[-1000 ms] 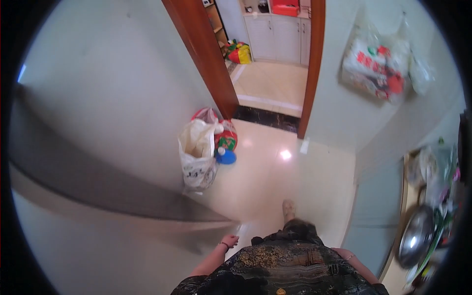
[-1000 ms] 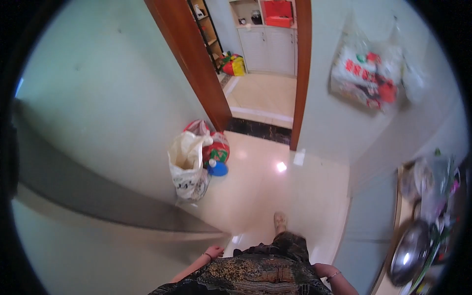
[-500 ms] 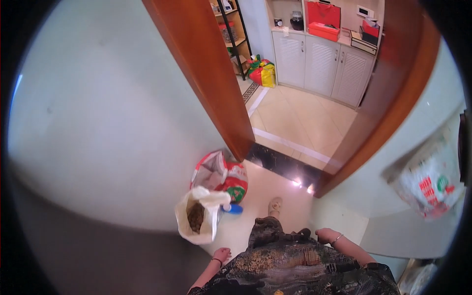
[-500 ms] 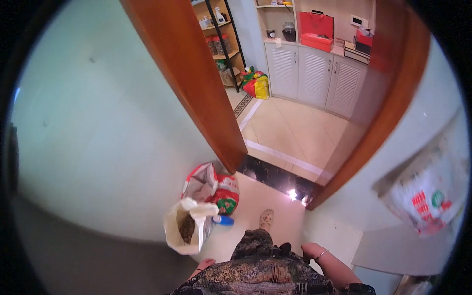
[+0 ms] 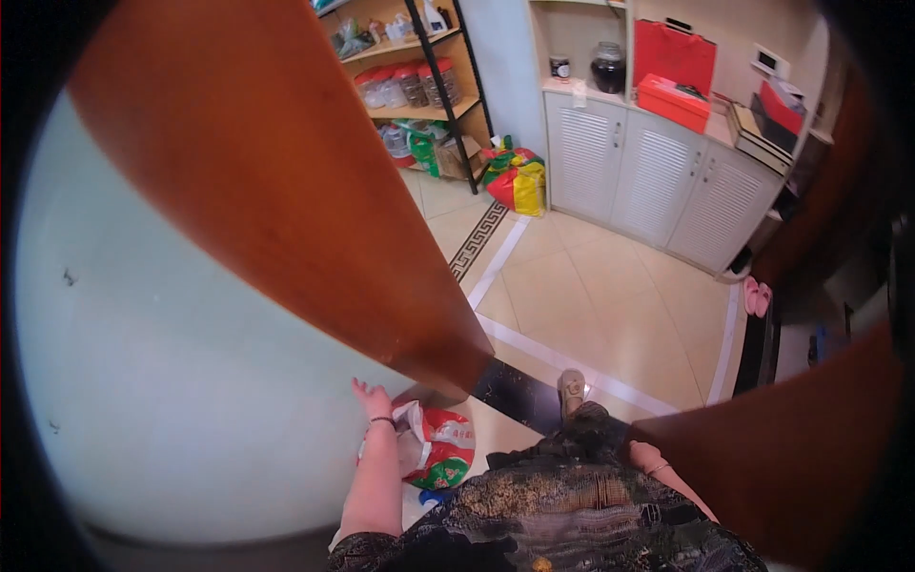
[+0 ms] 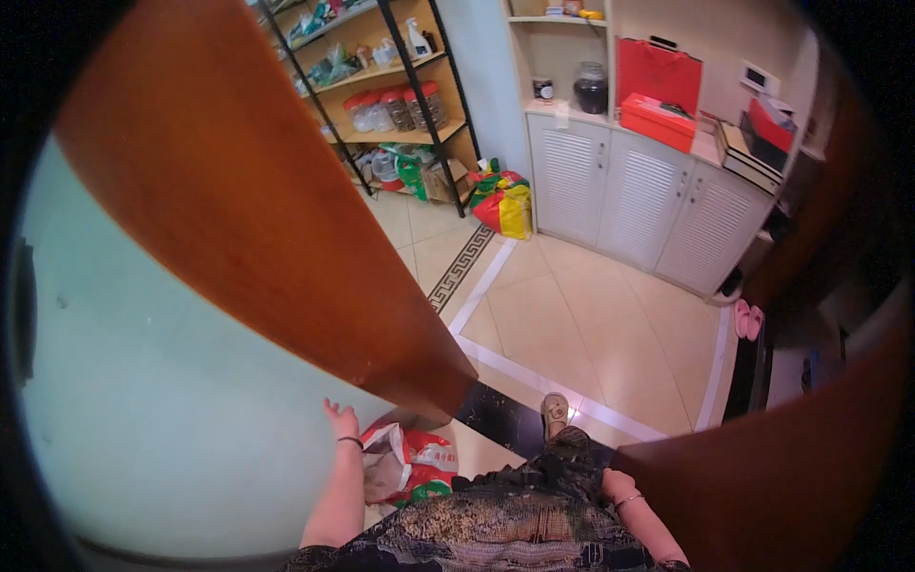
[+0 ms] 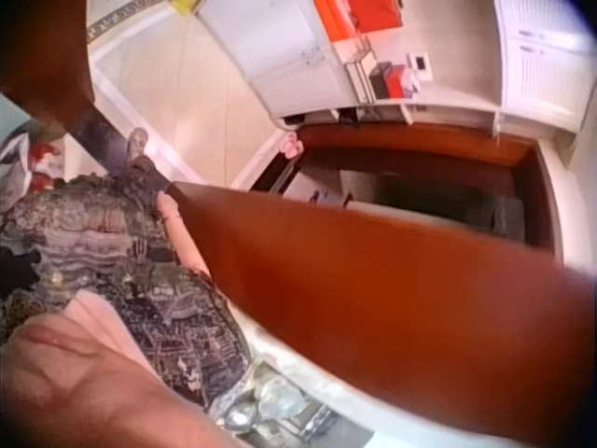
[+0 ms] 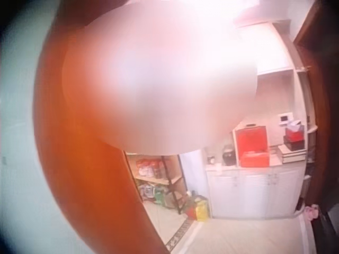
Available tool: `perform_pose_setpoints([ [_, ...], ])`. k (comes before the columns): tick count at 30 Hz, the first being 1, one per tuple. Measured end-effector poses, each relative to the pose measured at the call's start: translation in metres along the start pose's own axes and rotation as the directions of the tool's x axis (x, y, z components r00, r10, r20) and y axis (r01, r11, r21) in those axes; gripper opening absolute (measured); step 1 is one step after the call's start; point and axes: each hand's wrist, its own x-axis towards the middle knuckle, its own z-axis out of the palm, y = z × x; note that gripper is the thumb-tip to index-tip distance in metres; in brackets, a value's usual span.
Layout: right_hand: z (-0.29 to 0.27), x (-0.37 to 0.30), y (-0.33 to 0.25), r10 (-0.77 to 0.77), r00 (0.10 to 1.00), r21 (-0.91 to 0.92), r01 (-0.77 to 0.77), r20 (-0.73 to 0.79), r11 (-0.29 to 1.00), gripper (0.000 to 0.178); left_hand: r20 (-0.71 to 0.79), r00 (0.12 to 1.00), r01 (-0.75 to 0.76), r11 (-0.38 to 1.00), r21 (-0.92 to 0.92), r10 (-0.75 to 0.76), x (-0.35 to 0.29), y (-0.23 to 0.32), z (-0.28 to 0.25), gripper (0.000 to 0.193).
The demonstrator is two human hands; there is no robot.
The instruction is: The person cuts open a bag with scissors, removes packets from inside, and arranges them on a shelf by hand.
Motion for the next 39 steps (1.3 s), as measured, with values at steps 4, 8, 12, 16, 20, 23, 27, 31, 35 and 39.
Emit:
perform_pose_setpoints([
  [4,-0.025,0.139,0.030,-0.230,0.966,-0.026,0.234,0.115,0.972,0.027,-0.235,0.926,-0.295,0.955,0.035,0.295,0.042,0.023,0.048,0.068],
  [8,-0.174,0.188,0.027,-0.277,0.923,-0.140,0.321,0.267,0.937,0.035,-0.633,0.772,0.149,0.982,0.113,-0.044,0.007,0.109,0.095,0.038],
  [12,-0.308,0.242,-0.038,-0.294,0.919,-0.208,0.351,0.261,0.913,0.048,-0.712,0.700,0.084,0.996,-0.005,-0.063,0.023,0.063,0.093,0.042],
  [16,-0.392,0.338,-0.130,-0.372,0.906,-0.234,0.414,0.204,0.880,0.048,-0.722,0.671,0.328,0.941,0.088,-0.166,0.034,0.037,0.069,0.034],
  [20,-0.437,0.432,-0.217,-0.453,0.875,-0.294,0.485,0.174,0.824,0.059,-0.766,0.642,0.348,0.905,0.245,-0.039,0.014,-0.006,0.047,0.019],
  [23,-0.486,0.475,-0.279,-0.482,0.854,-0.326,0.521,0.198,0.789,0.063,-0.780,0.615,0.452,0.861,0.232,-0.113,0.043,-0.020,0.090,0.019],
  [27,-0.555,0.528,-0.341,-0.528,0.834,-0.348,0.549,0.160,0.760,0.067,-0.597,0.718,0.545,0.822,0.163,-0.358,0.110,-0.033,0.169,0.018],
  [31,-0.582,0.614,-0.410,-0.588,0.808,-0.219,0.566,-0.045,0.795,0.057,-0.327,0.755,0.628,0.769,0.116,-0.568,0.171,-0.031,0.218,0.017],
  [35,-0.615,0.702,-0.479,-0.494,0.858,-0.216,0.513,0.138,0.831,0.053,-0.073,0.720,0.694,0.714,0.094,-0.690,0.249,-0.056,0.271,0.017],
  [39,-0.648,0.785,-0.581,-0.532,0.823,-0.308,0.569,0.201,0.763,0.058,0.018,0.639,0.764,0.637,0.102,-0.769,0.328,-0.065,0.295,0.018],
])
